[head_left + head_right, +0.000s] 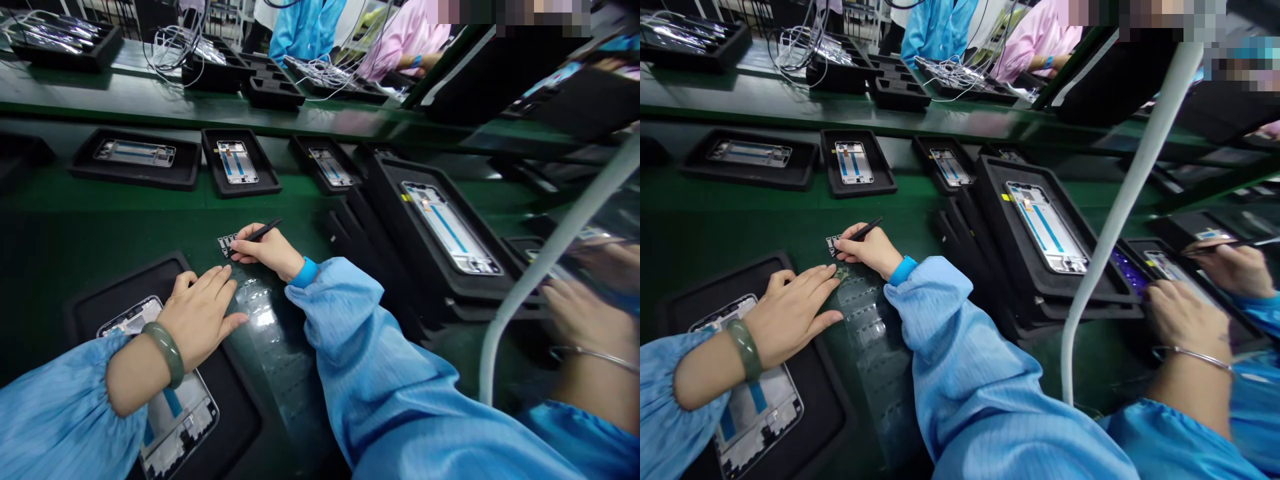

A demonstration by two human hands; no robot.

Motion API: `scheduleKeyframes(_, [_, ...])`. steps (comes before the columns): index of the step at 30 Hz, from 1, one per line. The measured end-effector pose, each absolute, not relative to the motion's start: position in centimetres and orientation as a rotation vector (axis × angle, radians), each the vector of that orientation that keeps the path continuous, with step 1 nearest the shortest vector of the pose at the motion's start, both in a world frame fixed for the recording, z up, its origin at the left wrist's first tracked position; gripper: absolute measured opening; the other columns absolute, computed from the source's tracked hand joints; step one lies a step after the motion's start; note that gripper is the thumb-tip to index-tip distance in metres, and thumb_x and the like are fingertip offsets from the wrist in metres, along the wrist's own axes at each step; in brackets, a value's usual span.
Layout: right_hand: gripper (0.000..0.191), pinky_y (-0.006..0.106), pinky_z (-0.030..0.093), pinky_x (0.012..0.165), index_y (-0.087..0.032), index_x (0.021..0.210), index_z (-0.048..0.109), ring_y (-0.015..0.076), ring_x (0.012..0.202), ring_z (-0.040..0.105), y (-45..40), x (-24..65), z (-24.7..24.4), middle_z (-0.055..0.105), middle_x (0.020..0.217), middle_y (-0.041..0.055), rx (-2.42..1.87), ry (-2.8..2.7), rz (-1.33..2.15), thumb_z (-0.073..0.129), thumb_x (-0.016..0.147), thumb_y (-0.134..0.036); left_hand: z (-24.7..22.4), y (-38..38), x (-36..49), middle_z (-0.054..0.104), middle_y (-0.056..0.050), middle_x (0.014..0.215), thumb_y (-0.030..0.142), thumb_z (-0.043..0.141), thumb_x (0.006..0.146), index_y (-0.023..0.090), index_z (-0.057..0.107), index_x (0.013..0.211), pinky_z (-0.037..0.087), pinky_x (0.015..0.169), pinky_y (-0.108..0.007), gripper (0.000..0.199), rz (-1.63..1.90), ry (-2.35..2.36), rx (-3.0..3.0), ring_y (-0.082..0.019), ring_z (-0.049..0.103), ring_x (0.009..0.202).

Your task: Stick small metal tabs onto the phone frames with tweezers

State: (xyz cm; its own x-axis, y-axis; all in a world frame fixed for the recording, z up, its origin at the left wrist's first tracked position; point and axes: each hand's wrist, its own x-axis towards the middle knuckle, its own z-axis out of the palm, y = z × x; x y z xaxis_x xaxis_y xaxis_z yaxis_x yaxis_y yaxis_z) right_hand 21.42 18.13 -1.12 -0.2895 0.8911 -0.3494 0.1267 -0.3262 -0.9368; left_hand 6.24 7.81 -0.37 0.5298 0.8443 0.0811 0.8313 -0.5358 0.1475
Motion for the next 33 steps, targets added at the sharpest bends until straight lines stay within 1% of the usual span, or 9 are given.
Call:
scheduleKeyframes(10, [0.011, 0.012, 0.052, 0.051, -0.014, 0.076, 0.053, 0.0078, 0.06, 0.065, 18.1, 21.5, -0.9, 0.064, 0.063, -0.0005, -1.375, -1.283, 1.675, 0.064, 0.075, -0.012, -0.5, 7.8, 6.2, 0.049, -0.013, 0.132, 0.046, 0.038, 0.089, 0.015, 0.051, 0.116, 0.032, 0.086, -0.044, 0.043, 0.221, 1.469, 2.681, -0.027, 0.043, 0.121])
scheduleKeyframes(17, [0.011, 0.011, 0.052, 0.05, -0.014, 0.077, 0.053, 0.0085, 0.059, 0.066, 18.4, 21.5, -1.1, 0.064, 0.064, -0.0004, -1.362, -1.283, 1.715, 0.062, 0.075, -0.008, -0.4, 7.9, 6.3, 0.049, -0.014, 0.131, 0.046, 0.039, 0.088, 0.014, 0.052, 0.115, 0.032, 0.087, -0.045, 0.043, 0.223, 1.461, 2.676, -0.027, 0.043, 0.121])
scheduleKeyframes(20, [0.009, 0.011, 0.053, 0.051, -0.013, 0.075, 0.055, 0.0082, 0.059, 0.066, 18.5, 21.9, -1.0, 0.066, 0.065, 0.0005, -1.279, -1.269, 1.769, 0.062, 0.074, -0.007, -0.5, 8.0, 6.3, 0.05, -0.016, 0.129, 0.044, 0.042, 0.088, 0.013, 0.053, 0.113, 0.032, 0.088, -0.047, 0.042, 0.277, 1.434, 2.618, -0.029, 0.044, 0.119])
scheduleKeyframes(22, [0.009, 0.011, 0.053, 0.052, -0.013, 0.076, 0.056, 0.0076, 0.06, 0.066, 18.4, 22.4, -0.7, 0.067, 0.068, 0.001, -1.166, -1.222, 1.838, 0.064, 0.073, -0.01, -0.5, 8.2, 6.2, 0.051, -0.017, 0.128, 0.043, 0.043, 0.087, 0.013, 0.054, 0.112, 0.032, 0.089, -0.049, 0.04, 0.324, 1.41, 2.568, -0.03, 0.045, 0.118])
scheduleKeyframes(26, [0.018, 0.012, 0.054, 0.056, -0.015, 0.08, 0.056, 0.0072, 0.063, 0.067, 17.3, 22.7, 0.8, 0.069, 0.075, 0.0013, -0.933, -1.132, 1.917, 0.07, 0.07, -0.019, -0.1, 8.4, 5.3, 0.053, -0.012, 0.127, 0.042, 0.043, 0.088, 0.017, 0.053, 0.111, 0.033, 0.092, -0.047, 0.035, 0.429, 1.396, 2.493, -0.025, 0.045, 0.118])
scheduleKeyframes(28, [0.022, 0.012, 0.054, 0.056, -0.015, 0.081, 0.055, 0.0073, 0.063, 0.067, 16.3, 22.3, 1.6, 0.07, 0.077, 0.0012, -0.873, -1.125, 1.935, 0.071, 0.068, -0.022, 0.7, 8.4, 4.6, 0.057, -0.01, 0.12, 0.041, 0.039, 0.089, 0.018, 0.051, 0.111, 0.036, 0.09, -0.043, 0.033, 0.521, 1.453, 2.429, -0.022, 0.049, 0.113])
scheduleKeyframes(30, [0.025, 0.013, 0.053, 0.055, -0.015, 0.082, 0.054, 0.0078, 0.062, 0.067, 15.2, 21.4, 2.4, 0.07, 0.077, 0.0011, -0.833, -1.13, 1.963, 0.073, 0.067, -0.023, 1.6, 8.0, 3.9, 0.062, -0.007, 0.107, 0.042, 0.037, 0.09, 0.018, 0.051, 0.107, 0.042, 0.084, -0.036, 0.032, 0.668, 1.518, 2.217, -0.018, 0.056, 0.1])
scheduleKeyframes(32, [0.027, 0.015, 0.053, 0.055, -0.015, 0.083, 0.054, 0.0088, 0.062, 0.067, 14.2, 20.5, 2.9, 0.07, 0.077, 0.0013, -0.797, -1.153, 1.991, 0.073, 0.067, -0.022, 2.5, 7.5, 3.1, 0.064, -0.003, 0.093, 0.044, 0.038, 0.088, 0.019, 0.055, 0.097, 0.045, 0.077, -0.03, 0.031, 0.809, 1.524, 1.896, -0.015, 0.059, 0.087])
scheduleKeyframes(33, [0.027, 0.015, 0.053, 0.055, -0.015, 0.083, 0.053, 0.0094, 0.063, 0.067, 13.8, 20.0, 3.1, 0.07, 0.076, 0.0015, -0.781, -1.174, 1.999, 0.073, 0.067, -0.022, 2.9, 7.1, 2.8, 0.065, -0.002, 0.088, 0.045, 0.04, 0.088, 0.019, 0.056, 0.092, 0.045, 0.075, -0.028, 0.031, 0.855, 1.51, 1.749, -0.015, 0.06, 0.084])
